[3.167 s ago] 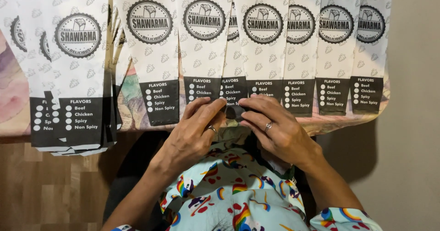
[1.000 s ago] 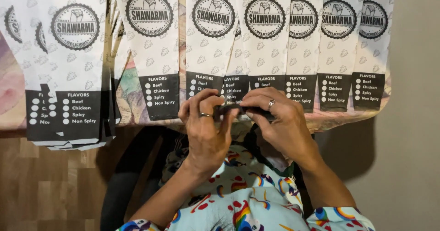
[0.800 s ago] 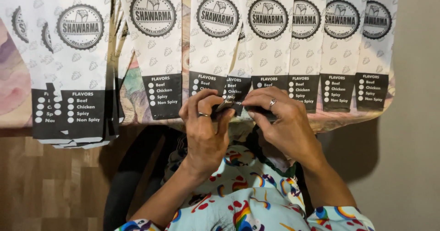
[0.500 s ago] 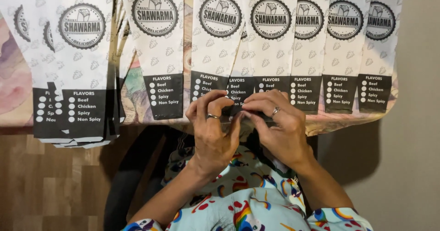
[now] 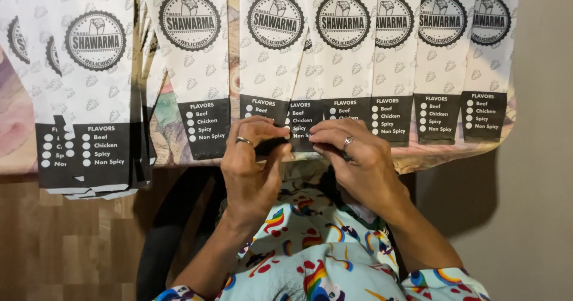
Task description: Applying glue to the edges of paper bags and folding them to seal the bottom.
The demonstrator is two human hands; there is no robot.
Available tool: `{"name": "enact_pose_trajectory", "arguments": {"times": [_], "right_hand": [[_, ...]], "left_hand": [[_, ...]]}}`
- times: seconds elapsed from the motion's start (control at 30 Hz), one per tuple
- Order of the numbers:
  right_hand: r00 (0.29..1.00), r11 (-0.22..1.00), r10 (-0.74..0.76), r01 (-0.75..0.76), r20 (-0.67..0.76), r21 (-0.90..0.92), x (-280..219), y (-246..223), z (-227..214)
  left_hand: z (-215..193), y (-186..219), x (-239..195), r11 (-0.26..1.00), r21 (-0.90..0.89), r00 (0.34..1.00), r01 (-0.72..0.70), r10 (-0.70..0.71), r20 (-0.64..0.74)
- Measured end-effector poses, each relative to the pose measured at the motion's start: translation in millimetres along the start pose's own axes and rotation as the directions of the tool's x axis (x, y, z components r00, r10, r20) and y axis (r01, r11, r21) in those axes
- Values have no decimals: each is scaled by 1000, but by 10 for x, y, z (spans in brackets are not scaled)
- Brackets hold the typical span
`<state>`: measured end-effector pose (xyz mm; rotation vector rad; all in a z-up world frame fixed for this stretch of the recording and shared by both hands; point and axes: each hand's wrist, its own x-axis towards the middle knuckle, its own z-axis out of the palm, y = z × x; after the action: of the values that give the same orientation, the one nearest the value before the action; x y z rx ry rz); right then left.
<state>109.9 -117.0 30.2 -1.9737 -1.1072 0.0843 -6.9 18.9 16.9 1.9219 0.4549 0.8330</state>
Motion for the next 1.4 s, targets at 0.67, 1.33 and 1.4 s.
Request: {"name": "enact_pose_trajectory", "arguments": {"times": [0.67,1.33,1.4], "right_hand": [[996,944,-75,83,-38,320,-210,135,-499],[865,858,485,-442,129,-261,-2288,2044,424],[865,881,468,-441,179,-171,-2275,2031,381]], "left_hand": [[239,-209,-525,842,234,872,-487,483,79],[1655,-2042,-1245,983,43,422,-180,37,906],[1613,-2079,-1255,982,-91,441,-166,157,884]]}}
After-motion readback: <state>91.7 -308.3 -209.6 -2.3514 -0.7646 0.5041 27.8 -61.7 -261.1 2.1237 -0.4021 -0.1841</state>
